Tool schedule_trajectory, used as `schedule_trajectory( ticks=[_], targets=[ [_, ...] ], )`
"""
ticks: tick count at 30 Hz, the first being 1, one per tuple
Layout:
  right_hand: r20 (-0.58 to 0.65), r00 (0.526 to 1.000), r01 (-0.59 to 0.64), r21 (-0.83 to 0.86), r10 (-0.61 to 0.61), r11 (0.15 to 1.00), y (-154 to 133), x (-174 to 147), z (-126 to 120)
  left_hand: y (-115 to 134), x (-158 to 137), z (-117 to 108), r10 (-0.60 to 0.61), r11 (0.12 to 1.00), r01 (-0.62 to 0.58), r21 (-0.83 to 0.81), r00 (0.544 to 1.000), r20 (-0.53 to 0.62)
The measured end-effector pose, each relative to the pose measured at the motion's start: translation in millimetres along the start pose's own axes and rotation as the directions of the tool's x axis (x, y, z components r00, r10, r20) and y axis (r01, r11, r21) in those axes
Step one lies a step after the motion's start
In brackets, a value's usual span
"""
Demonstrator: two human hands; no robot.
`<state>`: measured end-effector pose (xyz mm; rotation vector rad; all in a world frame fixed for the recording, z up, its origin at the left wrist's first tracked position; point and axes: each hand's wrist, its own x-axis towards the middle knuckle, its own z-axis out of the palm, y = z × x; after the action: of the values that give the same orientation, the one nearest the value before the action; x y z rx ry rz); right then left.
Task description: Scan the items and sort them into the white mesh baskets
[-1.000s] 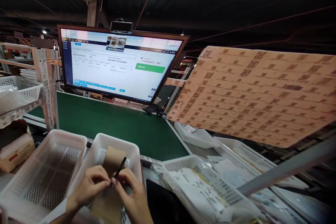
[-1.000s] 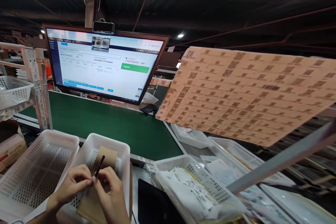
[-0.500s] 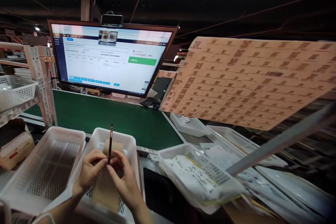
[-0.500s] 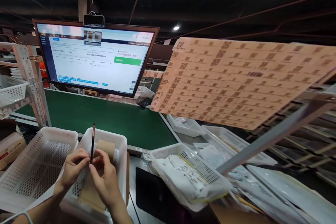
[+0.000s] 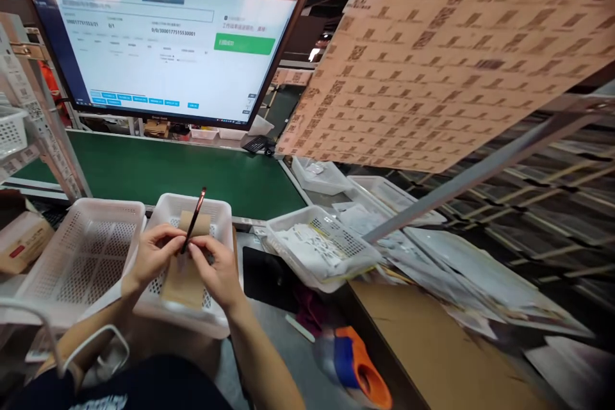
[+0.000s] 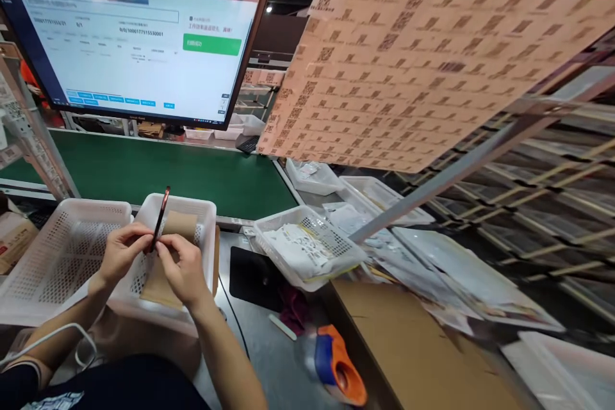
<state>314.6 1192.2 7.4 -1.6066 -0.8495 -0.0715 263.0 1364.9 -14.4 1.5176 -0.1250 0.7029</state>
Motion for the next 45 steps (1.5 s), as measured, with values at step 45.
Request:
schedule_trajectory(
  ticks=[45],
  targets=[
    [0.002,0.997,0.083,-0.154,-0.083,0.985,-15,6,-10,7,5,-18,0.306,0.906,-0.348,0.241,0.932,0.196]
  ],
)
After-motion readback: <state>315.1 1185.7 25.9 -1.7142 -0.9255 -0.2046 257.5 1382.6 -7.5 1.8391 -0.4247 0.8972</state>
